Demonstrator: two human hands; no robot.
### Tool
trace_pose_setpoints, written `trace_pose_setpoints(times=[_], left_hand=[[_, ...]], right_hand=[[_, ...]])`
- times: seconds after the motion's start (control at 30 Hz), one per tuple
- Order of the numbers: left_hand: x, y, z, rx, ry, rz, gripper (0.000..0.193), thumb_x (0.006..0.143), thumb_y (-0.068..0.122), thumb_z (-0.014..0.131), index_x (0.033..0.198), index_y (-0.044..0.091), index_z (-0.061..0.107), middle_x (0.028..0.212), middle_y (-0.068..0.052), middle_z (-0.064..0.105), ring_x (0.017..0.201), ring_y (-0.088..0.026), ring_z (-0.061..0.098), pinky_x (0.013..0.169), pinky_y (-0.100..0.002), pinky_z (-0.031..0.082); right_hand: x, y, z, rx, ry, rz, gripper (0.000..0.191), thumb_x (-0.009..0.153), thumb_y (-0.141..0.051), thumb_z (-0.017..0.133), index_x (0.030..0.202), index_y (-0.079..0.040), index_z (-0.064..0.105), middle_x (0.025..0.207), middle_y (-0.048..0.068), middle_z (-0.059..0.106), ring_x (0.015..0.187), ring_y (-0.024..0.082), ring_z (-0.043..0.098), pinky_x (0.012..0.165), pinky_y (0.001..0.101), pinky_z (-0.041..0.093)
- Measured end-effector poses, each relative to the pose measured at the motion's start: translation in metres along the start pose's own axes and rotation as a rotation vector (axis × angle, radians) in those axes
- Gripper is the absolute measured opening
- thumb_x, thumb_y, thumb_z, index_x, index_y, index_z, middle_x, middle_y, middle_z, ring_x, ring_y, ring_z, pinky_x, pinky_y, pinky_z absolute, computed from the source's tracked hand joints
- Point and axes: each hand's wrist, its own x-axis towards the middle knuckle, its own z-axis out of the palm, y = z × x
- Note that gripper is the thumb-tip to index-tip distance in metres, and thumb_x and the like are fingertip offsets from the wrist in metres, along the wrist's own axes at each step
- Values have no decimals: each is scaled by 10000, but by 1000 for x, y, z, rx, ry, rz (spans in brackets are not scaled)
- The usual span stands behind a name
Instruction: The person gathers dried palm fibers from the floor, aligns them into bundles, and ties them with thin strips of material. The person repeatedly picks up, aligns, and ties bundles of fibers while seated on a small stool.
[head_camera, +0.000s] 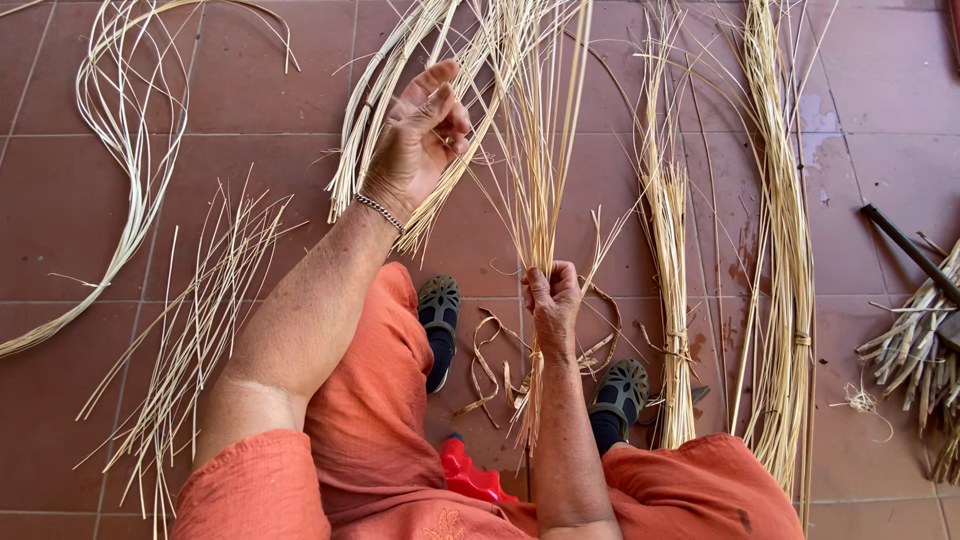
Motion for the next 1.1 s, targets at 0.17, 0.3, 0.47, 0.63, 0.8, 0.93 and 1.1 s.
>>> trace_pose_setpoints(times=[0.17,0.3,0.47,0.63,0.8,0.93,1.1], left_hand=[[-5,-14,7,93,-124,-187,462,893,336,799,1283,152,633,1008,-42,760,912,-126,660,835,-281,558],[-15,-42,7,482,-424,-427,342,945,234,741,1239,88,645,1105,-18,735,983,-101,658,828,-277,554],[-17,-68,0,993,-409,-107,180,998,201,646,1036,59,751,924,-76,772,761,-71,734,672,-216,615],[-1,-62,-11,1088,-143,236,233,1055,219,628,970,54,769,847,-79,776,615,-59,749,471,-179,583],[18,-25,-27,1012,136,459,202,1065,214,646,1083,48,761,806,-63,781,623,-67,746,506,-188,609],[10,7,-55,918,327,404,196,1058,115,626,1228,33,680,845,-66,786,612,-84,754,523,-212,607],[-20,46,-118,750,530,538,278,1030,53,625,1295,9,552,795,-82,764,596,-107,740,476,-211,625]], right_hand=[[-3,-10,4,34,11,41,181,1007,-146,682,992,-93,509,817,57,672,539,59,524,429,197,376],[-1,-20,3,102,-12,14,177,1018,-163,674,1002,-88,514,835,80,694,555,81,563,461,215,431],[-1,-30,6,54,-70,41,142,1052,-181,605,1057,-63,526,905,114,708,671,157,686,585,286,598],[-6,-33,6,11,-149,88,136,1066,-186,553,1070,-57,509,944,150,718,788,247,769,620,366,665],[-5,-25,-4,-27,-140,148,128,1062,-180,544,1079,-56,518,984,173,723,826,264,778,610,365,659],[3,-17,-18,-32,-2,184,119,1039,-179,555,1049,-69,510,984,187,736,791,255,765,577,363,665],[8,-13,-34,-40,166,156,145,1032,-188,620,1045,-83,520,945,150,741,669,185,701,515,299,592]])
